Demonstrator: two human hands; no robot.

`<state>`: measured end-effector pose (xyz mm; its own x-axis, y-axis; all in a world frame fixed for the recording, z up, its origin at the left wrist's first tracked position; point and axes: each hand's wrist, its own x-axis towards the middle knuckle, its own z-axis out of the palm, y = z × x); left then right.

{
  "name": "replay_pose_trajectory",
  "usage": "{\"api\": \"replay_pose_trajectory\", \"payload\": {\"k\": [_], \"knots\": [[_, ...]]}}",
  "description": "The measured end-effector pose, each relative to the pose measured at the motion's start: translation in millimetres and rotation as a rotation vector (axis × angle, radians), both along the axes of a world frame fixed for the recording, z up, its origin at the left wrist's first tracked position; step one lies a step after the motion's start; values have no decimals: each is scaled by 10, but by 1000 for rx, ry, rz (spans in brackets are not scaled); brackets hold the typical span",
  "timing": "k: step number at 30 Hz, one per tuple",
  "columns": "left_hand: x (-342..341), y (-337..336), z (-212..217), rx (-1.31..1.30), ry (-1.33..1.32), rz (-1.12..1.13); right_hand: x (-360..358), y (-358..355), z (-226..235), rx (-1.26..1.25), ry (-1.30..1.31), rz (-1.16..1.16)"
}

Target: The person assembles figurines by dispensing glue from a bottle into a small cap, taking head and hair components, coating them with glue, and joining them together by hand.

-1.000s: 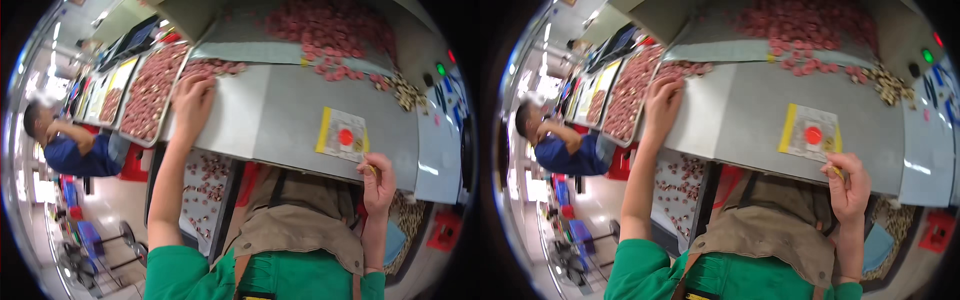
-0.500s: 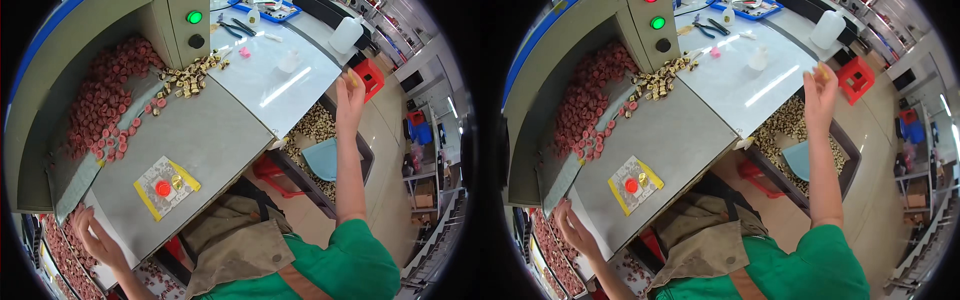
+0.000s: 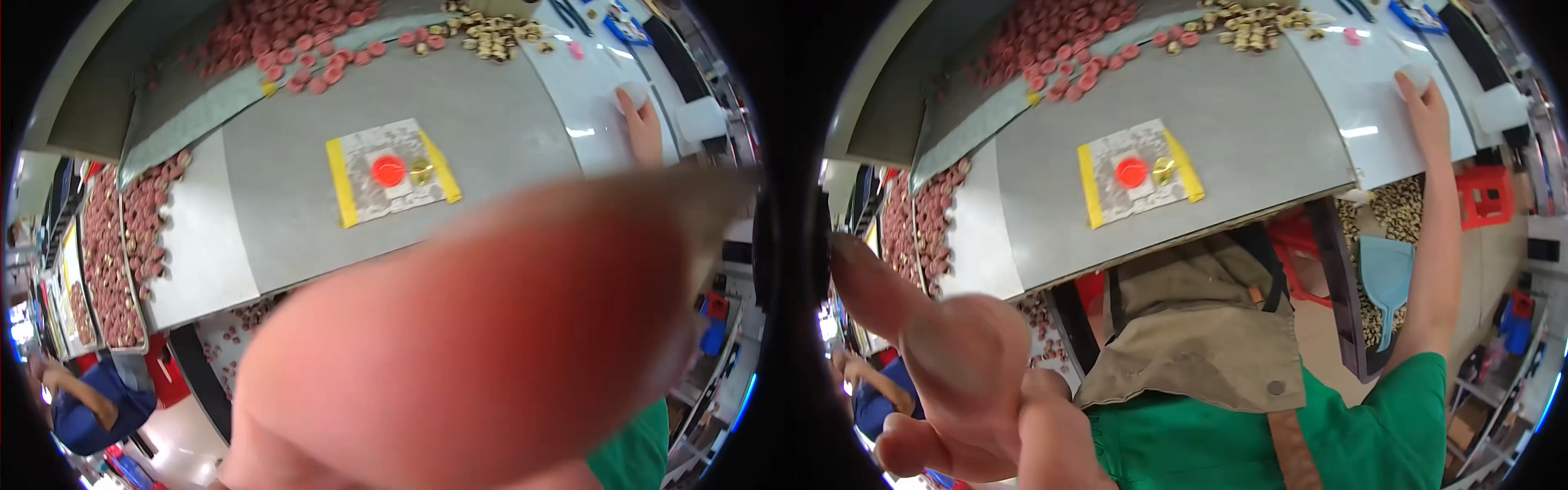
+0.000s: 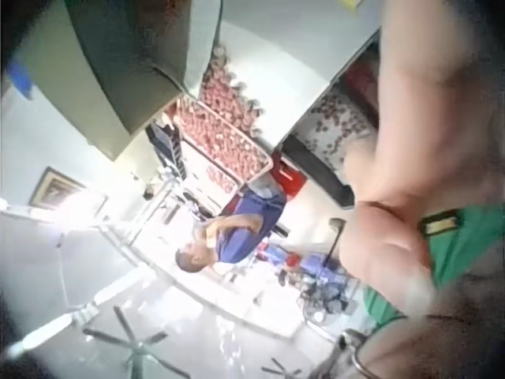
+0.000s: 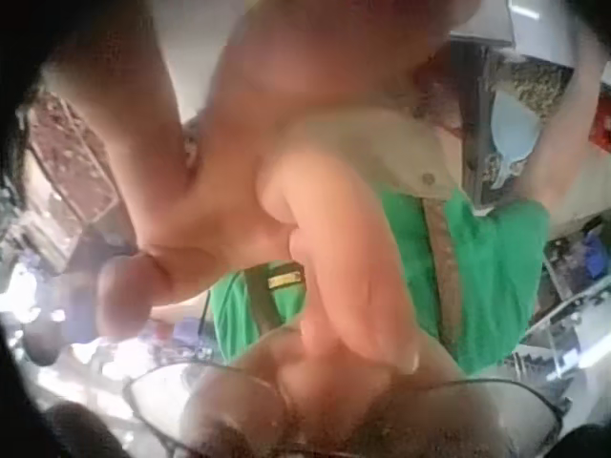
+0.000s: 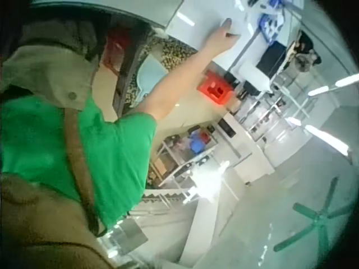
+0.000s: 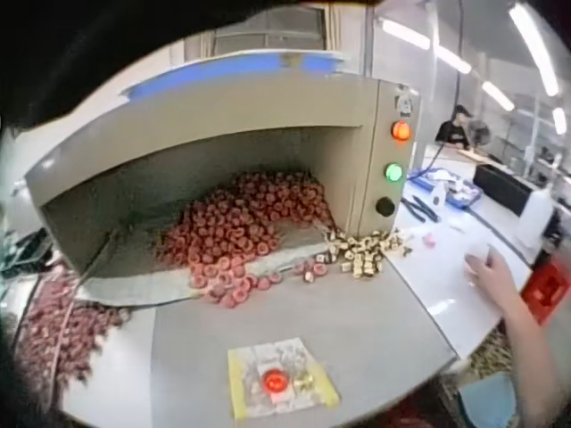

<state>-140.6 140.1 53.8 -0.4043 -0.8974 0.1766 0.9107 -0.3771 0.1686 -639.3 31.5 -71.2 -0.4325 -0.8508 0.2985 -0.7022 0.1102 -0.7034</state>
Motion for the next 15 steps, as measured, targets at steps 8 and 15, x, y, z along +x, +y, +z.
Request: {"api": "replay_pose_trajectory", "payload": {"k": [8, 15], "knots": [[46, 59, -87, 69, -17, 108, 1462, 244, 202, -18, -243, 451], [134, 69, -164, 88, -8, 168, 2271, 376, 402, 126, 55, 739]]}}
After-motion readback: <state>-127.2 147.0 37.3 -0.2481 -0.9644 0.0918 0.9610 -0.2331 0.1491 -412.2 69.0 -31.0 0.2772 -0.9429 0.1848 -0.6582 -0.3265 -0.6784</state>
